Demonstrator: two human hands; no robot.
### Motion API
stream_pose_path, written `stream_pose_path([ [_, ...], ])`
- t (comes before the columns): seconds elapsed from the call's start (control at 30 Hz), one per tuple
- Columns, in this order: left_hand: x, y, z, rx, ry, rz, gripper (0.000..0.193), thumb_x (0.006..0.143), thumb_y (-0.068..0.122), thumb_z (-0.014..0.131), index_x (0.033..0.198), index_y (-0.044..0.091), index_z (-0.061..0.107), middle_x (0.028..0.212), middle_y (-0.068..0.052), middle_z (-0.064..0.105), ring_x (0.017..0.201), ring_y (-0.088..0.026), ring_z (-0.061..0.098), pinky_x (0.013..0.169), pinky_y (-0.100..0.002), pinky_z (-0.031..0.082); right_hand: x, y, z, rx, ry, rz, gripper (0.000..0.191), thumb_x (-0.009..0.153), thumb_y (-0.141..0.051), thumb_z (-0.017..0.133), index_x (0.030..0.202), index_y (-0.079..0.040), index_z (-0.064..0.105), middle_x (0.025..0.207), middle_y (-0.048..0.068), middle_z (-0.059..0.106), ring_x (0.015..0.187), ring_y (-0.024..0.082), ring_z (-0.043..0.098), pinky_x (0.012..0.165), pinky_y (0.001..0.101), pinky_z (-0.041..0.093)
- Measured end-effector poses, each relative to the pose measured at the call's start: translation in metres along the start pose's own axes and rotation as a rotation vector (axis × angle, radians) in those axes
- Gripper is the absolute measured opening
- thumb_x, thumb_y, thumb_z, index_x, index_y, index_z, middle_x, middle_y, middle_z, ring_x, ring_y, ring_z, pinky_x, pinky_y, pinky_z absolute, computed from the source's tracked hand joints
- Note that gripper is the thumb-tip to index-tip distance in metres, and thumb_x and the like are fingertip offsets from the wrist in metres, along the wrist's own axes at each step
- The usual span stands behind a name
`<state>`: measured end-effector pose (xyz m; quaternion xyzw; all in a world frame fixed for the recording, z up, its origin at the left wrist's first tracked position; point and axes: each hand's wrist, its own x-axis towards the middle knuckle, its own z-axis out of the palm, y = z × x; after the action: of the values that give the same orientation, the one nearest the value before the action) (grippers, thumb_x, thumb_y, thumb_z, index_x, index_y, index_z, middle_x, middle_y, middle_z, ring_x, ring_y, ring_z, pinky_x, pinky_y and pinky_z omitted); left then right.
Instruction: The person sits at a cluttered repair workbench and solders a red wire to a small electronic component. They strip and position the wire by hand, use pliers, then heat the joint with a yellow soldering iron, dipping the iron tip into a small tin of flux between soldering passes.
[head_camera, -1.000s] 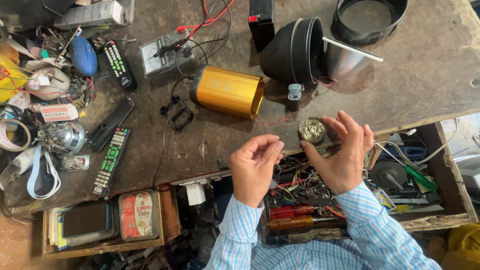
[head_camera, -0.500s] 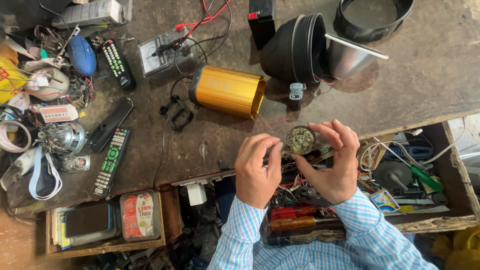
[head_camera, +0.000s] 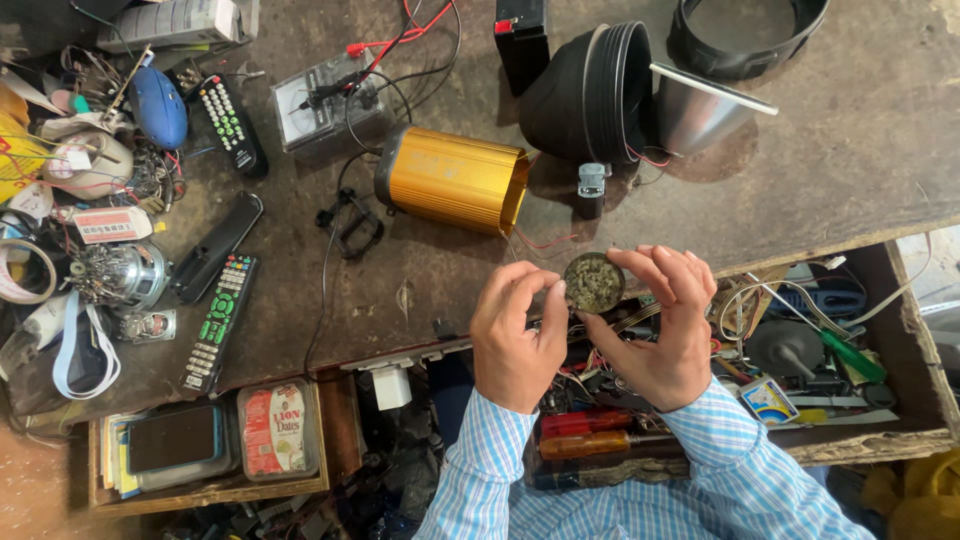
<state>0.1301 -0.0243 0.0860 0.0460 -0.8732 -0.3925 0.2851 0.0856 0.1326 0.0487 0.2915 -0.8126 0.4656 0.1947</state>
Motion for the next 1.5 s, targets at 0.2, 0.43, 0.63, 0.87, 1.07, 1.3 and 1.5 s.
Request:
stream_pose_path([
  [0.2,0.001,0.0,0.002,-0.006,0.008,-0.006,0.012,0.092,0.004,0.074,0.101,0.001,0.067,0.104,-0.011,0.067,0.094,-0.028,0.071,0.079,-0.039,0.057,0.0,-0.001,0.0,0.024,0.003,-0.003,0.095,0.075,-0.003,0.087,0.15,-0.006,0.029,0.14,0.007,0.062,0.137,0.028,0.045,0.123,0.0467,0.031],
  [0.43,-0.002,-0.001,0.002,-0.129,0.02,-0.153,0.01,0.092,0.002,0.075,0.1,0.0,0.07,0.102,-0.008,0.071,0.072,-0.016,0.065,0.062,-0.028,0.053,-0.005,0.007,0.001,-0.017,0.006,0.029,0.093,0.075,-0.006,0.09,0.147,-0.005,0.03,0.136,0.009,0.064,0.136,0.029,0.046,0.119,0.0453,0.033],
  [0.63,-0.004,-0.018,0.008,-0.129,-0.03,-0.119,0.024,0.092,0.001,0.075,0.115,-0.001,0.068,0.1,-0.007,0.071,0.076,-0.013,0.069,0.064,-0.026,0.058,-0.011,0.022,0.002,0.035,0.039,0.16,0.09,0.081,-0.008,0.088,0.151,-0.006,0.031,0.138,0.012,0.061,0.136,0.026,0.05,0.118,0.0378,0.04],
  [0.87,0.006,-0.041,0.029,0.078,-0.031,0.015,0.028,0.096,0.001,0.071,0.124,-0.001,0.065,0.102,-0.013,0.067,0.084,-0.024,0.071,0.067,-0.035,0.06,-0.013,0.029,0.006,-0.042,0.065,0.126,0.09,0.077,-0.007,0.09,0.147,-0.008,0.034,0.135,0.012,0.065,0.129,0.027,0.052,0.118,0.0423,0.033],
  [1.07,0.013,-0.048,0.036,0.171,-0.012,0.079,0.02,0.097,0.006,0.074,0.116,0.0,0.071,0.098,-0.012,0.066,0.083,-0.028,0.069,0.069,-0.039,0.056,-0.014,0.03,0.006,-0.049,0.078,0.115,0.09,0.075,-0.008,0.091,0.145,-0.008,0.035,0.133,0.012,0.066,0.123,0.027,0.057,0.118,0.0433,0.029],
  [1.3,0.014,-0.047,0.035,-0.071,0.055,0.006,0.014,0.095,0.009,0.076,0.108,0.002,0.074,0.094,-0.008,0.069,0.076,-0.019,0.07,0.062,-0.031,0.056,-0.008,0.022,0.008,-0.017,0.066,0.166,0.09,0.078,-0.006,0.089,0.149,-0.007,0.033,0.136,0.012,0.065,0.13,0.027,0.052,0.119,0.041,0.032],
  [1.5,0.014,-0.042,0.029,-0.071,0.022,0.016,0.012,0.093,0.008,0.078,0.104,0.003,0.076,0.09,-0.007,0.068,0.073,-0.017,0.069,0.059,-0.03,0.053,-0.001,0.015,0.019,-0.036,0.05,0.243,0.094,0.078,-0.009,0.088,0.152,-0.003,0.031,0.137,0.012,0.065,0.134,0.031,0.046,0.119,0.0392,0.033],
])
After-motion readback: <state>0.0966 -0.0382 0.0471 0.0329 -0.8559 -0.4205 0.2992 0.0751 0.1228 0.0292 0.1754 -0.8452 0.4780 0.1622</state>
